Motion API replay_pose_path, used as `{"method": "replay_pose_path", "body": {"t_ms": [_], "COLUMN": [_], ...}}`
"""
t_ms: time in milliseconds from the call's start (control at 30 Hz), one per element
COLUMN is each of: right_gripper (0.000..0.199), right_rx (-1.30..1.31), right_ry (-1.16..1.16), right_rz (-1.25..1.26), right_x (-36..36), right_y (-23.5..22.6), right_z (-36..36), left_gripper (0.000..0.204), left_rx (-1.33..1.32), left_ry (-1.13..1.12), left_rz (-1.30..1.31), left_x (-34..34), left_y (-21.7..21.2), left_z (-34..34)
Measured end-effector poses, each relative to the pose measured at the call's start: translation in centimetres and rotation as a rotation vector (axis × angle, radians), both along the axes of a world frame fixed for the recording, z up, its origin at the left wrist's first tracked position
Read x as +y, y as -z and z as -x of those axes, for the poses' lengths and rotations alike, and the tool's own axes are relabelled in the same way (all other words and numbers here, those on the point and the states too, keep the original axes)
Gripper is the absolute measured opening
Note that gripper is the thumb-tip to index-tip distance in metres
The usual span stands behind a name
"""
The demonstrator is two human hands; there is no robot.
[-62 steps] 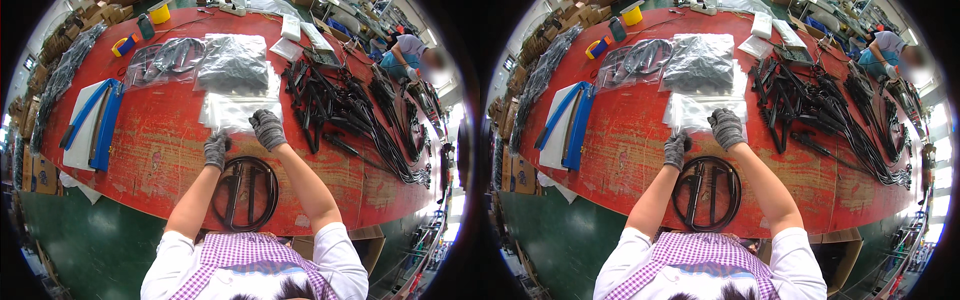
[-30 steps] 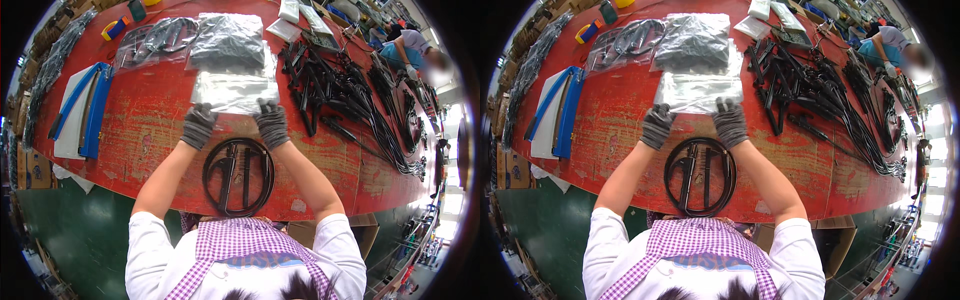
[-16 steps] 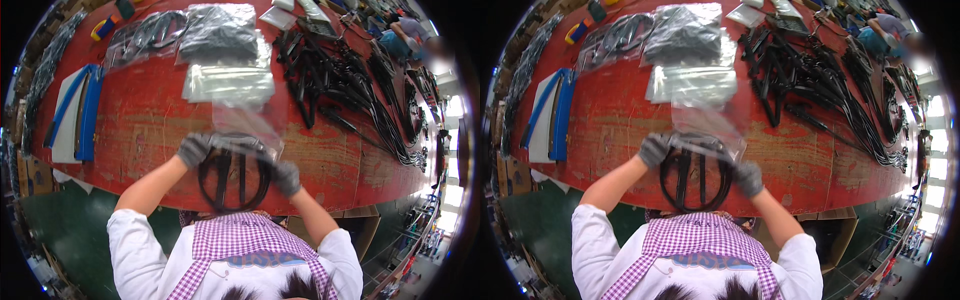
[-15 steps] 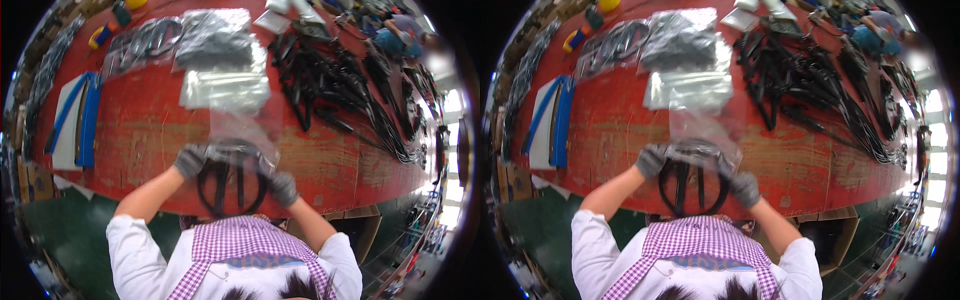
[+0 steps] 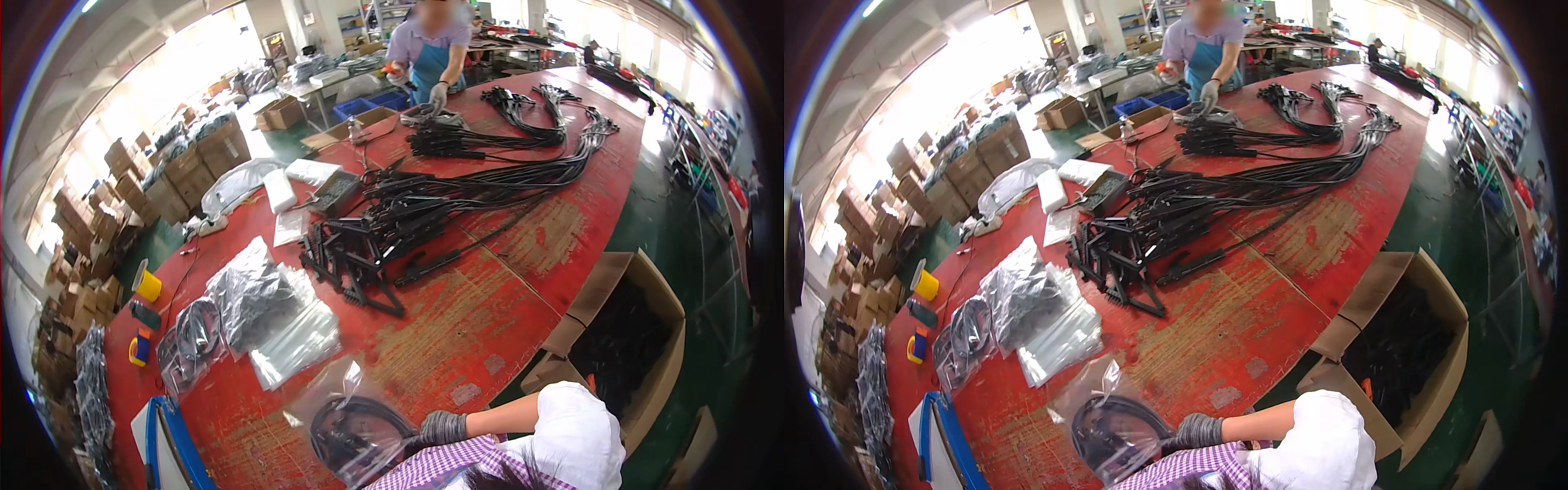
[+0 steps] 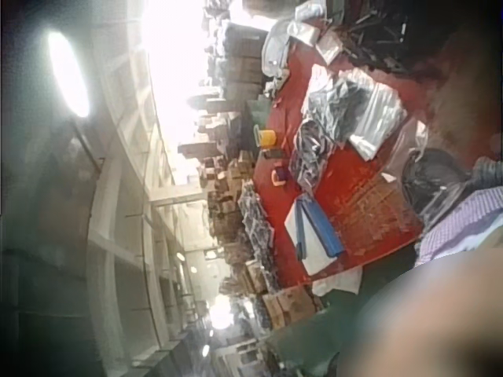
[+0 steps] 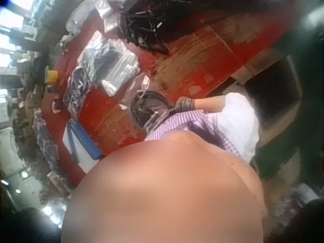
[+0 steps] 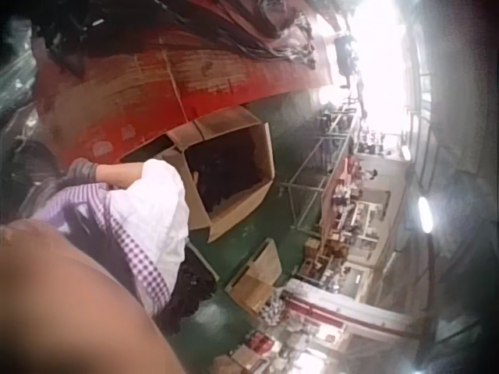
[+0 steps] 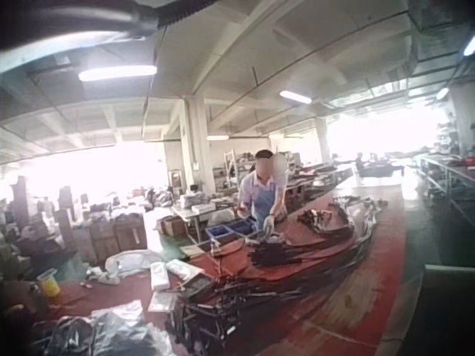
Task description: The person repeatedly picks up black cables from a pile on a red table, coils them into a circular shape, and places them into clear plastic bags. The person then moves the packaged cables to a stack on the left side of the table. This process is repeated for multiple cables throughout the video.
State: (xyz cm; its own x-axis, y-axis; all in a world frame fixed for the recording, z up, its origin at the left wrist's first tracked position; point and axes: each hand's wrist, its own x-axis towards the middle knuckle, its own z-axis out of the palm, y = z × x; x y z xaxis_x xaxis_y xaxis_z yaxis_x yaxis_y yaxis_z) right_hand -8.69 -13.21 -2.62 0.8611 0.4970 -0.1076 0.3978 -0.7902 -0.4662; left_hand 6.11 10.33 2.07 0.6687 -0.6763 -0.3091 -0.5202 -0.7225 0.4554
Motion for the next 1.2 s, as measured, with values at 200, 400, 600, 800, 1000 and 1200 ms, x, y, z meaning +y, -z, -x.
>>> {"method": "replay_pose_path", "body": {"t_ms": [200, 400, 600, 800, 1000, 1200], "right_gripper": [0.018, 0.043, 0.028, 0.022, 0.018, 0.021], "right_rx": [-0.009, 0.053, 0.279, -0.004, -0.350, 0.130], "right_ry": [0.100, 0.143, 0.322, 0.483, 0.330, 0.053], "right_rz": [-0.334, -0.829, -0.882, -0.915, -1.130, -0.810], "right_x": [-0.4, -4.2, -2.0, 3.0, 11.1, 9.6], "right_y": [-1.7, -20.0, -26.0, -25.3, -22.5, -13.0], "right_z": [0.7, -3.5, -13.1, -28.9, -36.5, -26.7], "left_gripper": [0.020, 0.016, 0.016, 0.016, 0.018, 0.018], "left_rx": [0.324, 0.107, 0.386, -0.287, -1.241, -0.554], "left_ry": [-0.129, -0.257, -0.580, -0.677, -0.688, -0.779], "left_rz": [0.149, 0.652, 0.644, 0.566, 0.375, 0.561], "left_x": [2.2, 10.9, 9.2, 12.2, 18.6, 18.0], "left_y": [-5.3, -16.4, -22.5, -20.6, -19.2, -6.4], "left_z": [3.8, 1.9, -4.6, -18.5, -25.7, -17.9]}}
